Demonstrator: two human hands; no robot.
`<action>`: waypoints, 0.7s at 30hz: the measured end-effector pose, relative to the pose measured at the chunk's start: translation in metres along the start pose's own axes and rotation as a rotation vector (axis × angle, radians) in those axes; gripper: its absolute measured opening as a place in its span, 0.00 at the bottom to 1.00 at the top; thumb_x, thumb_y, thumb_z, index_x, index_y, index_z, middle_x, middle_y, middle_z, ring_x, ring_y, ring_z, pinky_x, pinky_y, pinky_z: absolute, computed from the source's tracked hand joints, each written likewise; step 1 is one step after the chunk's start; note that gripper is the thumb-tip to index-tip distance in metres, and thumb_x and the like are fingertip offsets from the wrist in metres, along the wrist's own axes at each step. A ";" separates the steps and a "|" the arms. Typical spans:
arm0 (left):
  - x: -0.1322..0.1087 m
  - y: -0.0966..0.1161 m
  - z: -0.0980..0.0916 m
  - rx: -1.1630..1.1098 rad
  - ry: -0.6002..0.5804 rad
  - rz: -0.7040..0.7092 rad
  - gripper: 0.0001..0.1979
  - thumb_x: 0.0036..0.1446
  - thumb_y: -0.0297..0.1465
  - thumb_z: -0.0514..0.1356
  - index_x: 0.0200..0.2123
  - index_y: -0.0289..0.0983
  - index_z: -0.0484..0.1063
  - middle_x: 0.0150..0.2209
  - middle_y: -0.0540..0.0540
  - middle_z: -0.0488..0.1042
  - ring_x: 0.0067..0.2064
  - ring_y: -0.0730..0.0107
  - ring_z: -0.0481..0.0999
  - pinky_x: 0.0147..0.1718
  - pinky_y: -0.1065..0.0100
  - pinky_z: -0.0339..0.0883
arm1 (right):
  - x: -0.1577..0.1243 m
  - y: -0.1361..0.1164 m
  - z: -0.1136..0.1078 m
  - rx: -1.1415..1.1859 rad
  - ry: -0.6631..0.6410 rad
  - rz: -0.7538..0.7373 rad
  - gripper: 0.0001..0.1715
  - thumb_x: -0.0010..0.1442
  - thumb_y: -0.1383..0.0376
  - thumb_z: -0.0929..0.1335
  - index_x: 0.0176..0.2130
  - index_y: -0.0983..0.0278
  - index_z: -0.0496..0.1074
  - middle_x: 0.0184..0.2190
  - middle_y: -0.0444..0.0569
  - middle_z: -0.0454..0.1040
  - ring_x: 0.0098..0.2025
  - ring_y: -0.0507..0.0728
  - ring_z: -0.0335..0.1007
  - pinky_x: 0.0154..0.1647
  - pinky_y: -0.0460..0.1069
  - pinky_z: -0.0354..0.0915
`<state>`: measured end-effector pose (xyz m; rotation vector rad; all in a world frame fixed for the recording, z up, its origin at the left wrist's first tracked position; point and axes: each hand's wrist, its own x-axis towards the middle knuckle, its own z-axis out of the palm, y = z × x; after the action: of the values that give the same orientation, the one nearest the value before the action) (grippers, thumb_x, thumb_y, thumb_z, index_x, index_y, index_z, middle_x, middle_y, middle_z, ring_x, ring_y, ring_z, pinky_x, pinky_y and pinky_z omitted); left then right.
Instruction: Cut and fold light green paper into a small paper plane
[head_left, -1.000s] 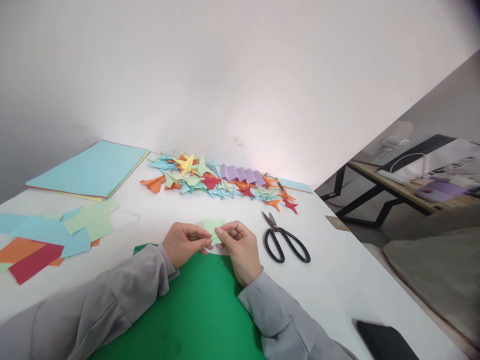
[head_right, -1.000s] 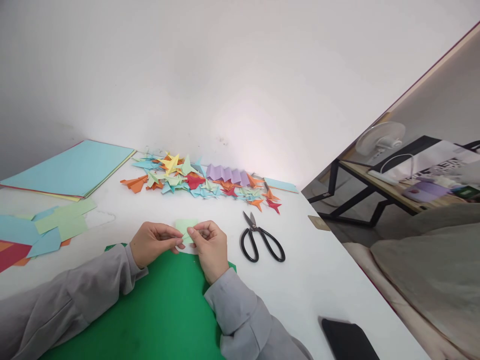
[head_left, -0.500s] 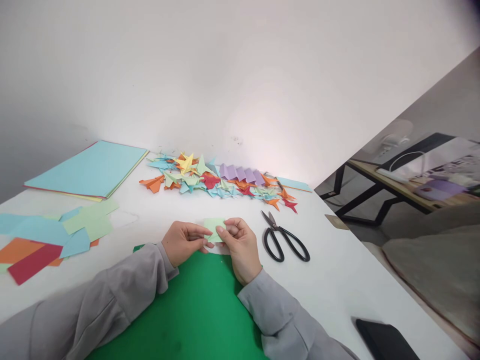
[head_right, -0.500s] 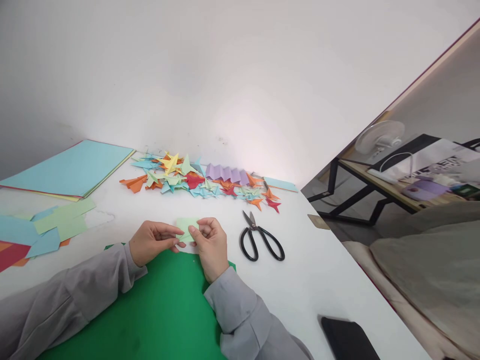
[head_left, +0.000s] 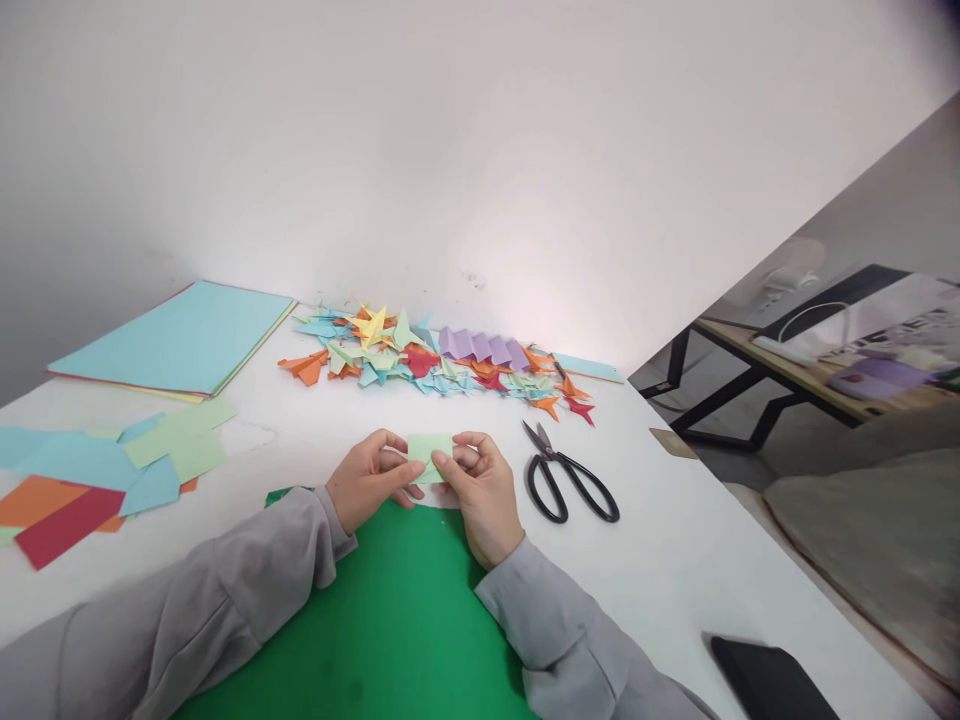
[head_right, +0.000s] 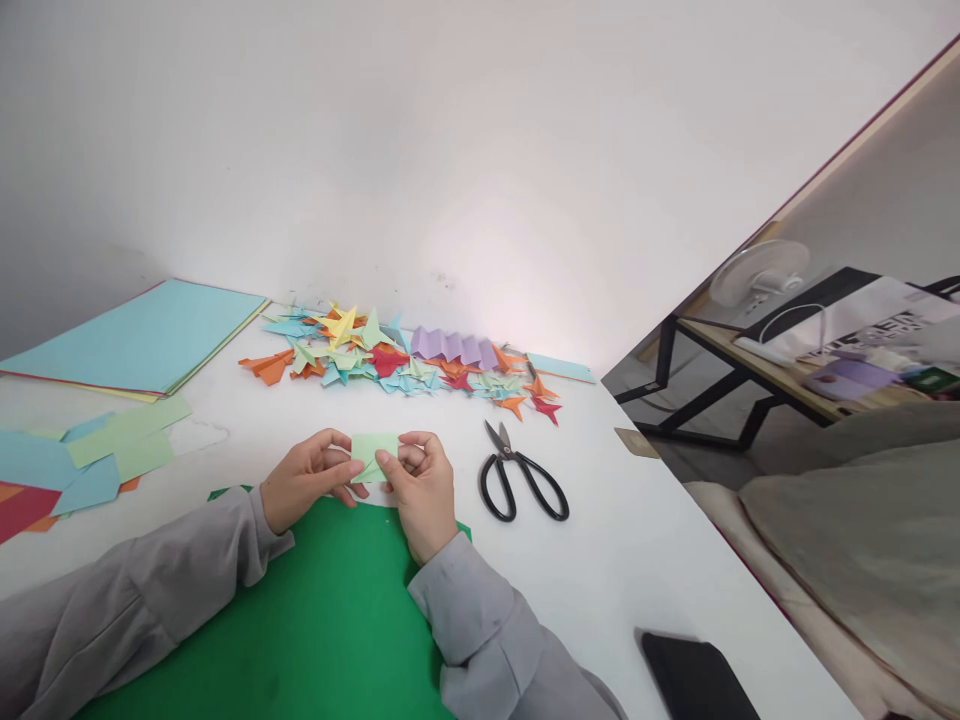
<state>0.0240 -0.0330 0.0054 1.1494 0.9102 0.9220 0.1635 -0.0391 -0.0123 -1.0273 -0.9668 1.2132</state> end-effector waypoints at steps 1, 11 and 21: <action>0.000 0.000 0.000 0.045 -0.024 0.006 0.12 0.43 0.34 0.60 0.29 0.34 0.62 0.20 0.51 0.70 0.25 0.69 0.74 0.21 0.70 0.68 | 0.000 0.000 0.000 0.000 -0.012 0.000 0.18 0.44 0.64 0.71 0.32 0.61 0.59 0.18 0.36 0.67 0.17 0.47 0.61 0.17 0.41 0.60; 0.002 -0.007 -0.002 0.210 -0.111 -0.034 0.16 0.46 0.39 0.58 0.25 0.29 0.70 0.23 0.42 0.74 0.20 0.73 0.72 0.16 0.72 0.64 | -0.001 0.001 0.000 -0.020 -0.077 0.025 0.18 0.44 0.63 0.71 0.33 0.63 0.60 0.18 0.37 0.68 0.16 0.45 0.59 0.16 0.40 0.57; 0.002 -0.007 -0.003 0.190 -0.095 0.005 0.13 0.45 0.36 0.59 0.24 0.29 0.69 0.22 0.42 0.75 0.19 0.72 0.72 0.16 0.72 0.65 | 0.000 0.000 -0.001 -0.073 -0.109 0.066 0.15 0.45 0.59 0.70 0.31 0.64 0.64 0.19 0.39 0.67 0.17 0.45 0.59 0.17 0.41 0.58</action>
<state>0.0225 -0.0310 -0.0025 1.3467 0.9326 0.7897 0.1643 -0.0393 -0.0127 -1.0663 -1.0756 1.3078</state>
